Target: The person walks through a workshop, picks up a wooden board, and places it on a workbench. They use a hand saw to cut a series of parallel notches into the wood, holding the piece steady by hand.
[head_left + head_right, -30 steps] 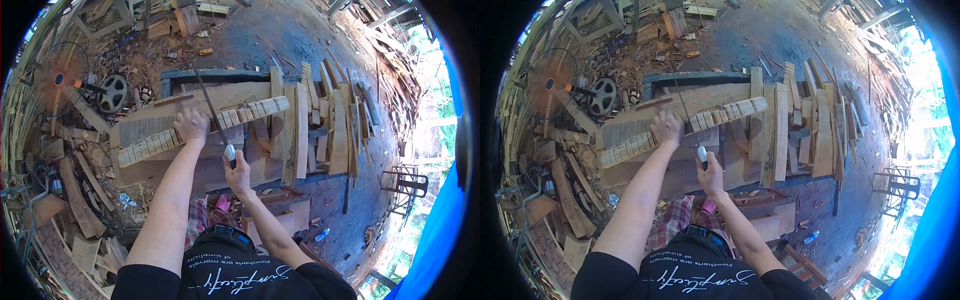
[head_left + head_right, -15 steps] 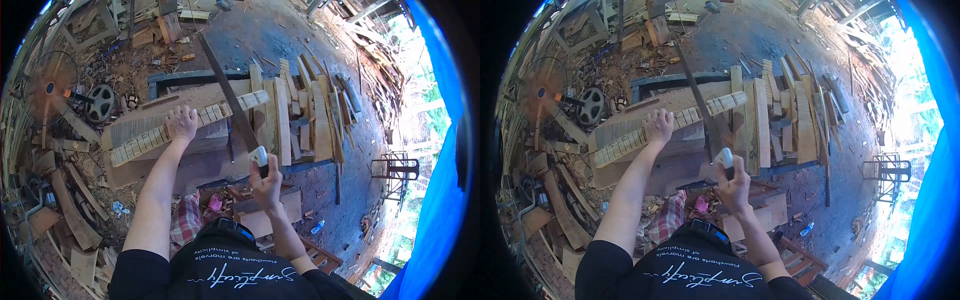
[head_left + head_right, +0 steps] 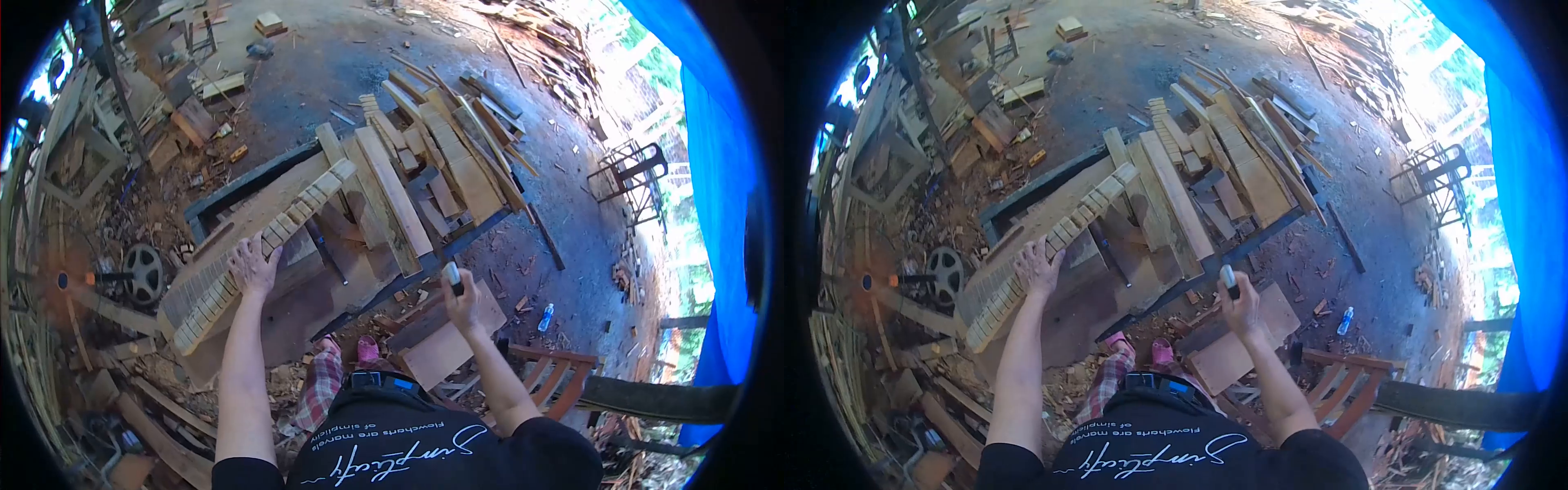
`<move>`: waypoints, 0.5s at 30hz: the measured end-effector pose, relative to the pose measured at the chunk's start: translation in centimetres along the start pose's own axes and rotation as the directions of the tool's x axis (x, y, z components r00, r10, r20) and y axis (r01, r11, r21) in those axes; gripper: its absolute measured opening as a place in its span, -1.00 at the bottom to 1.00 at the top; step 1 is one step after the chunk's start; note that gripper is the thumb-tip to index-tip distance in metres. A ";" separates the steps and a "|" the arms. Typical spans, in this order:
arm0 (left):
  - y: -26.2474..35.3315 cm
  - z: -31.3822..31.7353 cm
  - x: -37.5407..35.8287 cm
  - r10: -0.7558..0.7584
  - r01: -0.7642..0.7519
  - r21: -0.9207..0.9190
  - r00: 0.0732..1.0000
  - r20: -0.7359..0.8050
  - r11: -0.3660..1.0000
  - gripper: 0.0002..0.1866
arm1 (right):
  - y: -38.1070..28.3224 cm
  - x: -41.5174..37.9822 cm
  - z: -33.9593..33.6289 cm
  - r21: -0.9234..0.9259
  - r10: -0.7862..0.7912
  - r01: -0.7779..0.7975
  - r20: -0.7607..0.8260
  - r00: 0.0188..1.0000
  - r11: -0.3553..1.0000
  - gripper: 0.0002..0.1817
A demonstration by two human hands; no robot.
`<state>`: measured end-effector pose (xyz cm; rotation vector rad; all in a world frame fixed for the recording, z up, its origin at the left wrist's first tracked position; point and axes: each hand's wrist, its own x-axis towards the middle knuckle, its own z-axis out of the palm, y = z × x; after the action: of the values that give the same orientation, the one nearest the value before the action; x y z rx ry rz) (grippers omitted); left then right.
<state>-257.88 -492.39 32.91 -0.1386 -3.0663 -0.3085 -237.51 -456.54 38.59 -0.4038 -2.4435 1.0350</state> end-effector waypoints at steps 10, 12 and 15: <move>0.2 0.1 0.1 -0.035 0.035 0.098 0.999 0.007 0.995 -0.35 | 7.1 13.3 7.1 -0.405 -0.167 0.202 0.120 0.979 0.892 -0.53; 0.2 0.4 0.2 -0.043 0.043 0.073 0.999 -0.013 0.996 -0.34 | 7.6 14.2 7.8 -0.503 -0.076 0.158 0.179 0.981 0.850 -0.48; 0.1 0.8 0.3 -0.049 0.049 0.104 0.999 -0.009 0.993 -0.33 | 8.9 14.0 8.9 -0.594 0.109 0.063 0.249 0.962 0.802 -0.42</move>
<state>-258.23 -492.10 32.14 -0.0573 -3.0743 -0.1508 -253.24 -449.83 30.69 -0.5151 -3.0008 0.2967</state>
